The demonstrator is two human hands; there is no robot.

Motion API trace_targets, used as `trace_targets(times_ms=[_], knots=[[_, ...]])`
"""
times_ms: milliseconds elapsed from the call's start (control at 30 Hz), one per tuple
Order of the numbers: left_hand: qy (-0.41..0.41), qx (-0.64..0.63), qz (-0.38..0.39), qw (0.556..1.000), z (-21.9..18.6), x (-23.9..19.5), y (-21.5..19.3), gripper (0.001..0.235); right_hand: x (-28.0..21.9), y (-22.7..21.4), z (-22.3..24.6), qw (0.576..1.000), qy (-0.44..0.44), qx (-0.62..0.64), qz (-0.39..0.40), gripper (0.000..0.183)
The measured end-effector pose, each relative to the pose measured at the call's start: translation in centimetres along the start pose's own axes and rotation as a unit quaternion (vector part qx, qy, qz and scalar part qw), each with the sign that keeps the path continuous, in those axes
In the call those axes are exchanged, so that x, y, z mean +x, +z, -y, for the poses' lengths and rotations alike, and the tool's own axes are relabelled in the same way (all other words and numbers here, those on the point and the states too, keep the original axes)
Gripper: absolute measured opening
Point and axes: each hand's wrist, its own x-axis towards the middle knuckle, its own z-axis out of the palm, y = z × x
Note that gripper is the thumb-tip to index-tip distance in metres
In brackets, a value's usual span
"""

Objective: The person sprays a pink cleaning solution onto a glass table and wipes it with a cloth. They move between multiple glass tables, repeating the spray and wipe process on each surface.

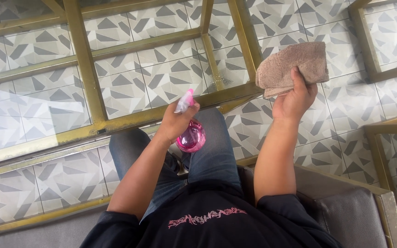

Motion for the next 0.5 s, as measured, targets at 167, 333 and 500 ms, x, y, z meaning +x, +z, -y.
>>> trace_targets(times_ms=[167, 333, 500], knots=[[-0.049, -0.048, -0.034, 0.997, -3.4, -4.5, -1.2, 0.04, 0.2, -0.4, -0.9, 0.995, -0.048, -0.067, 0.051, 0.033], [0.028, -0.14, -0.048, 0.989, 0.8, -4.6, -3.1, 0.029, 2.7, 1.3, -1.6, 0.95, -0.17, -0.207, 0.159, 0.024], [0.138, -0.222, -0.107, 0.959, 1.4, -6.2, -7.0, 0.034, 5.2, 5.9, -5.8, 0.857, -0.312, -0.359, 0.198, 0.032]])
